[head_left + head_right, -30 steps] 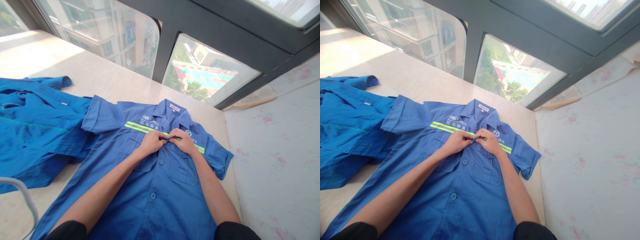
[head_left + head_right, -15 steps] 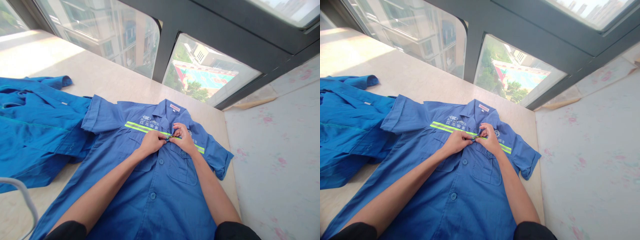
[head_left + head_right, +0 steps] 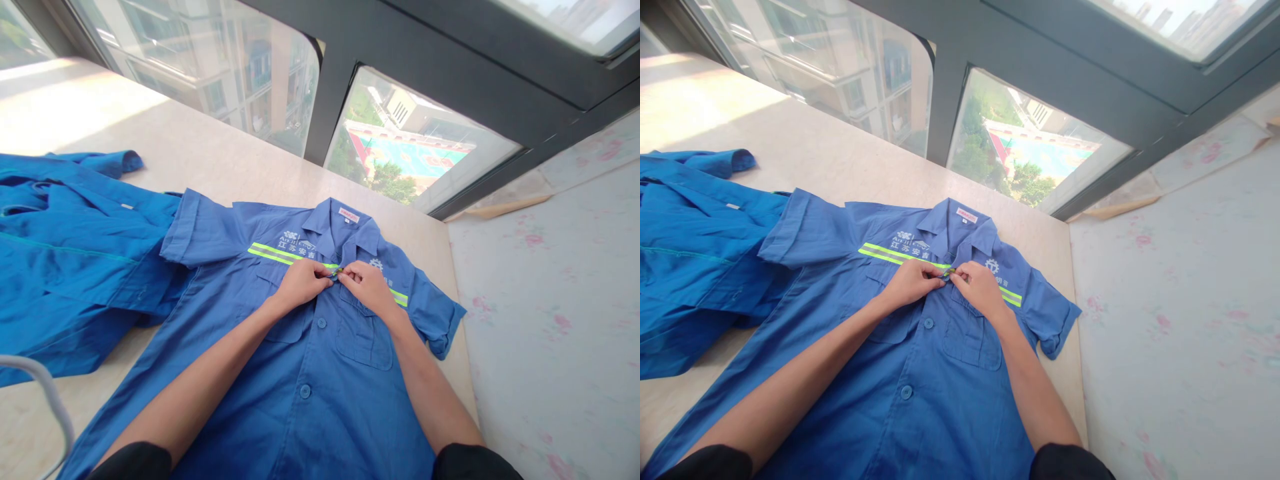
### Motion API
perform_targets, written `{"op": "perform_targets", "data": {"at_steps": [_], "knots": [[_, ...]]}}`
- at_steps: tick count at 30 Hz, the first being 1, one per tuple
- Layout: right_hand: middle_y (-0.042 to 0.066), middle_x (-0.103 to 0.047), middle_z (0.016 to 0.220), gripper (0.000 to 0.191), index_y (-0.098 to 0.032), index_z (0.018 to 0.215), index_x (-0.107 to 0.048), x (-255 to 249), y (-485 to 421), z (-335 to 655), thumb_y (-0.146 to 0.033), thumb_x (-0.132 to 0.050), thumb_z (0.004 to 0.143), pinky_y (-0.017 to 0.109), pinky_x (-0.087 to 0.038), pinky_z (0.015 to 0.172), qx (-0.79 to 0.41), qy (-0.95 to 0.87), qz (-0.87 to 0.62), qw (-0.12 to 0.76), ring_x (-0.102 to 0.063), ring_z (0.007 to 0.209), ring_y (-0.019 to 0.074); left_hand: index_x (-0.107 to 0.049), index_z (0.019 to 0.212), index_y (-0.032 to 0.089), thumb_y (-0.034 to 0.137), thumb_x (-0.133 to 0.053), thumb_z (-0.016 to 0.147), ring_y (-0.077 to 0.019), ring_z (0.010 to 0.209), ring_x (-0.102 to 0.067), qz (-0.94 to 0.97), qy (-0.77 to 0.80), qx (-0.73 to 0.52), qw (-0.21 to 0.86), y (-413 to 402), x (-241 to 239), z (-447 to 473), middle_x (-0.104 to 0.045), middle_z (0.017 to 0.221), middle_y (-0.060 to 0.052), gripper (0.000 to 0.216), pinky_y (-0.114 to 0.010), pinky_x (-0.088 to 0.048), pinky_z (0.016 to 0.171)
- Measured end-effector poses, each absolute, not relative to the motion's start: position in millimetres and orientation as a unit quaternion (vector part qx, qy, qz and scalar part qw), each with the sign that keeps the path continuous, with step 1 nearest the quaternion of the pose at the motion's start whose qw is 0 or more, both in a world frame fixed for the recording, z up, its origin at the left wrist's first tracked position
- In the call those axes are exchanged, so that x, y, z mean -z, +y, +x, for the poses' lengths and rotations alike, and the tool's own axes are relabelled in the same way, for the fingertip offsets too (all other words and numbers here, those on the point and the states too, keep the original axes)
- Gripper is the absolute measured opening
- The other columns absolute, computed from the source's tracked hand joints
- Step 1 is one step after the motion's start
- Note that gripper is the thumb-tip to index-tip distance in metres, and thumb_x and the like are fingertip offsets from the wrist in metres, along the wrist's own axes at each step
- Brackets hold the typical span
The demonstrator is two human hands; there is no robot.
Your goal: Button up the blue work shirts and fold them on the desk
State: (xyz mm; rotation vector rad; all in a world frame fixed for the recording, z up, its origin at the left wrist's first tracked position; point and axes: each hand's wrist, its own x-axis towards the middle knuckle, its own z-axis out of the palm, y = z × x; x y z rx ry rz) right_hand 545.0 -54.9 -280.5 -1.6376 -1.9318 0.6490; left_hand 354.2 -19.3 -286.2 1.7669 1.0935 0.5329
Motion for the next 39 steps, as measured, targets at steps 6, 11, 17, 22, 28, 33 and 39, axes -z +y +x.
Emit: {"op": "perform_targets", "data": {"at_steps": [6,11,17,22,28,33,39], "knots": [[-0.002,-0.062,0.056,0.02,-0.019,0.07,-0.071,264,-58,542,-0.033,-0.062,0.081,0.023,-0.035,0.046,-0.39,-0.616,-0.636,0.253,-0.051,0.048,0.0113,-0.074,0.069,0.015,0.024,-0.065,0.074,-0.0109,0.055,-0.043,0.716,0.452,-0.221,0.484,-19,284,353,-0.057,0.055,0.002,0.014,-0.024,-0.025,0.053],[0.005,-0.072,0.068,0.026,-0.016,0.073,-0.073,260,-56,542,-0.042,-0.071,0.074,0.017,-0.024,0.03,-0.586,-0.453,-0.623,0.251,-0.045,0.037,0.0051,-0.065,0.056,0.015,0.022,-0.064,0.072,-0.0102,0.055,-0.04,0.714,0.439,-0.232,0.493,-19,281,352,-0.05,0.05,0.004,0.018,-0.024,-0.024,0.054],[0.009,-0.076,0.081,0.027,-0.014,0.075,-0.074,267,-55,541,-0.039,-0.08,0.065,0.013,-0.03,0.028,-0.63,-0.388,-0.603,0.297,-0.059,0.044,0.0072,-0.06,0.052,0.015,0.022,-0.06,0.073,-0.0092,0.053,-0.037,0.717,0.438,-0.231,0.491,-19,280,352,-0.044,0.048,0.005,0.022,-0.025,-0.022,0.053],[0.01,-0.077,0.081,0.024,-0.014,0.074,-0.073,267,-55,537,-0.035,-0.08,0.065,0.012,-0.031,0.027,-0.626,-0.371,-0.614,0.307,-0.061,0.044,0.0083,-0.061,0.054,0.015,0.022,-0.061,0.073,-0.0089,0.054,-0.039,0.728,0.424,-0.231,0.486,-18,283,351,-0.047,0.05,0.005,0.02,-0.025,-0.023,0.053],[0.009,-0.076,0.077,0.022,-0.014,0.071,-0.07,265,-56,534,-0.033,-0.079,0.065,0.012,-0.031,0.026,-0.622,-0.369,-0.62,0.304,-0.062,0.044,0.0092,-0.066,0.059,0.014,0.025,-0.062,0.073,-0.0094,0.055,-0.043,0.727,0.419,-0.234,0.491,-17,285,351,-0.052,0.053,0.004,0.018,-0.024,-0.025,0.053],[0.007,-0.075,0.073,0.025,-0.013,0.07,-0.067,268,-56,536,-0.036,-0.078,0.063,0.012,-0.031,0.025,-0.626,-0.377,-0.61,0.307,-0.063,0.043,0.0101,-0.073,0.07,0.014,0.038,-0.063,0.075,-0.0109,0.058,-0.048,0.701,0.432,-0.23,0.519,-21,282,353,-0.062,0.061,0.001,0.027,-0.022,-0.027,0.052],[0.008,-0.075,0.08,0.029,-0.013,0.076,-0.068,270,-55,539,-0.039,-0.078,0.066,0.012,-0.036,0.028,-0.635,-0.395,-0.595,0.295,-0.066,0.048,0.0108,-0.072,0.067,0.014,0.038,-0.061,0.078,-0.011,0.057,-0.048,0.723,0.421,-0.236,0.494,-20,285,353,-0.062,0.059,0.0,0.029,-0.023,-0.026,0.052]]}}
